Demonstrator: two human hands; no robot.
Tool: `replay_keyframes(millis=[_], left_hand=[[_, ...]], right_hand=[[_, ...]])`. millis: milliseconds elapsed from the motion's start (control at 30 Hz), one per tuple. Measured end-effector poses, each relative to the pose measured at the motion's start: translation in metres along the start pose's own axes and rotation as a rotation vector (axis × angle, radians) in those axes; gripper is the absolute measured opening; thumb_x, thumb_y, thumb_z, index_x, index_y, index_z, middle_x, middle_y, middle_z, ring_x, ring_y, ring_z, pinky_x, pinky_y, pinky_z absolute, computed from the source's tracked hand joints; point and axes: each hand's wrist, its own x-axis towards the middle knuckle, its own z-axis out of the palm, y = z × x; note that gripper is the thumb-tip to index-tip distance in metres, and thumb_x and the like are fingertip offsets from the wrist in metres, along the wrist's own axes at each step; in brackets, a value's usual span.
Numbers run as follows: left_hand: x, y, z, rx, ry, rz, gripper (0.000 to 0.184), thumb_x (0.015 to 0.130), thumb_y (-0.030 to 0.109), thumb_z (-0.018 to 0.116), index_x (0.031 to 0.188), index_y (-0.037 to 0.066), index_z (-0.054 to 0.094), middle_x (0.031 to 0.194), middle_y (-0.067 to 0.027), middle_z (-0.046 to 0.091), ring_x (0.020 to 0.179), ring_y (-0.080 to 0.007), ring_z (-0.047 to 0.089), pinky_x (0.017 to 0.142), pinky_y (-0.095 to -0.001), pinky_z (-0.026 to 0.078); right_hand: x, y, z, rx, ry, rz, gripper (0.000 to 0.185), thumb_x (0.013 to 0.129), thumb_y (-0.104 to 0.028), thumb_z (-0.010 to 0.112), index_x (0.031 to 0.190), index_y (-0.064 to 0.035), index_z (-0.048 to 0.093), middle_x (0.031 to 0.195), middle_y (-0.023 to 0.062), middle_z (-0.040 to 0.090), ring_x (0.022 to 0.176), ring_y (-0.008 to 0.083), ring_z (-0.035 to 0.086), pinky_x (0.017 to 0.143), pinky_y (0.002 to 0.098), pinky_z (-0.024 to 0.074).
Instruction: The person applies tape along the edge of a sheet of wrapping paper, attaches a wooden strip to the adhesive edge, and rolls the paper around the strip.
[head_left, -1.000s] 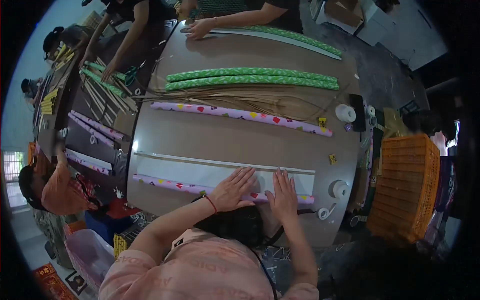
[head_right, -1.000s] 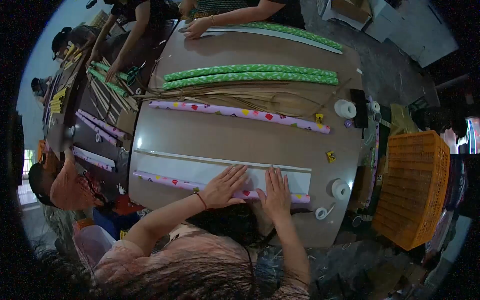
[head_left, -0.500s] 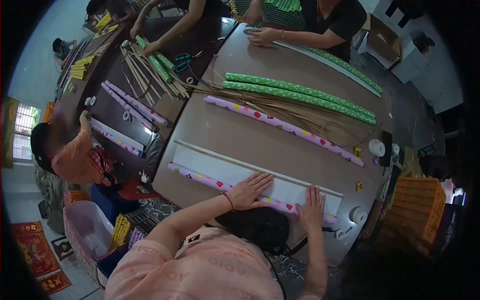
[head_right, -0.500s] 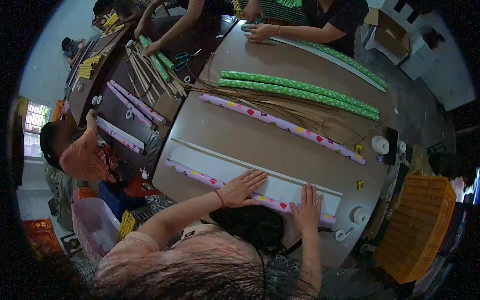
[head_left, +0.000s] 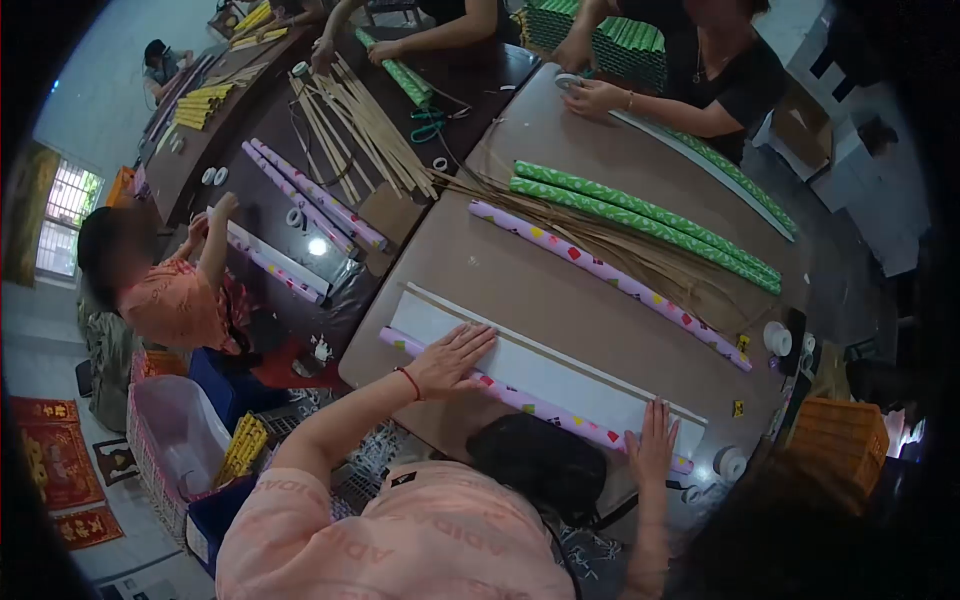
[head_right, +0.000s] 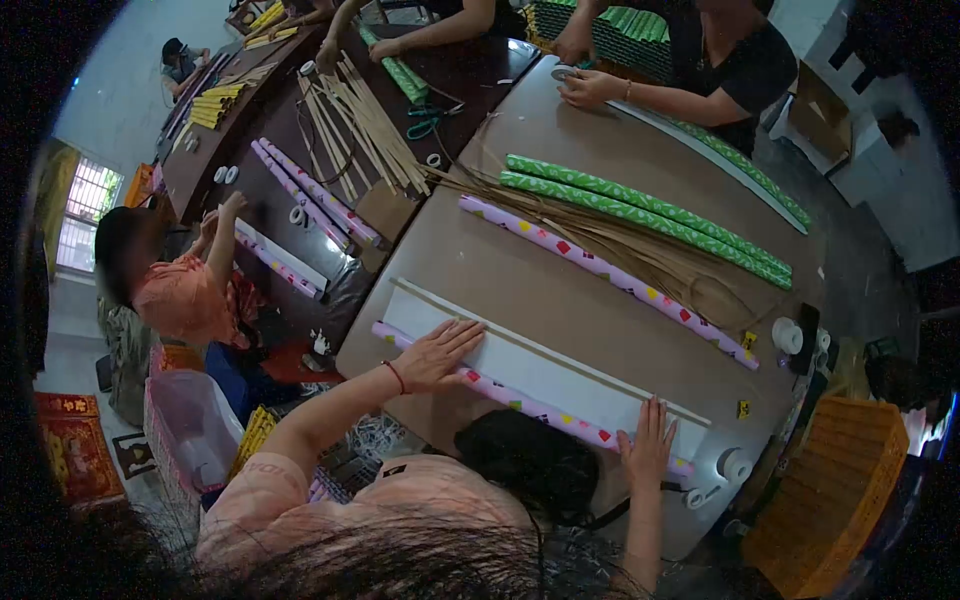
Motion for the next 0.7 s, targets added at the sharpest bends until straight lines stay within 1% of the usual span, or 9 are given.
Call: replay_keyframes(millis=[133, 267, 333, 467, 700], left_hand=[[-0.015, -0.018, -0.008, -0.050, 0.004, -0.042, 0.080, 0.098, 0.058, 0.041, 0.152, 0.000, 0.027, 0.160, -0.0156, 0.026, 0.150, -0.0283, 0.021, 0.123, -0.0446, 0.011], [-0.032, -0.038, -0.015, -0.019, 0.002, -0.094, 0.080, 0.097, 0.056, 0.044, 0.152, 0.000, 0.027, 0.159, -0.0160, 0.028, 0.148, -0.0291, 0.024, 0.123, -0.0446, 0.013], [-0.040, -0.048, -0.019, 0.019, 0.012, -0.119, 0.079, 0.096, 0.054, 0.045, 0.152, 0.000, 0.027, 0.159, -0.0162, 0.028, 0.149, -0.0291, 0.023, 0.123, -0.0442, 0.013], [-0.052, -0.059, -0.026, -0.003, 0.009, -0.189, 0.080, 0.097, 0.055, 0.044, 0.152, 0.001, 0.027, 0.160, -0.0159, 0.026, 0.149, -0.0278, 0.022, 0.123, -0.0440, 0.013], [-0.053, -0.067, -0.019, 0.056, 0.023, -0.182, 0.080, 0.097, 0.056, 0.041, 0.153, 0.001, 0.026, 0.161, -0.0156, 0.024, 0.150, -0.0270, 0.019, 0.123, -0.0442, 0.010]], right_hand=[[0.000, -0.003, -0.003, -0.009, -0.036, 0.015, 0.075, 0.093, -0.033, 0.059, 0.154, -0.0058, 0.025, 0.162, 0.0109, 0.023, 0.151, 0.0292, 0.018, 0.122, 0.0531, 0.0083], [0.002, -0.001, -0.002, -0.033, -0.049, 0.025, 0.074, 0.094, -0.032, 0.059, 0.154, -0.0056, 0.025, 0.163, 0.0105, 0.022, 0.151, 0.0293, 0.016, 0.122, 0.0531, 0.0079], [0.002, -0.001, -0.001, -0.037, -0.053, 0.026, 0.074, 0.094, -0.032, 0.058, 0.154, -0.0054, 0.025, 0.163, 0.0105, 0.021, 0.151, 0.0296, 0.016, 0.122, 0.0532, 0.0078], [0.001, -0.002, -0.001, -0.048, -0.049, 0.043, 0.073, 0.095, -0.033, 0.056, 0.154, -0.0049, 0.026, 0.163, 0.0108, 0.022, 0.151, 0.0306, 0.015, 0.122, 0.0539, 0.0062], [0.002, -0.001, 0.001, -0.082, -0.058, 0.053, 0.072, 0.095, -0.035, 0.053, 0.155, -0.0054, 0.025, 0.163, 0.0100, 0.021, 0.151, 0.0311, 0.015, 0.121, 0.0542, 0.0055]])
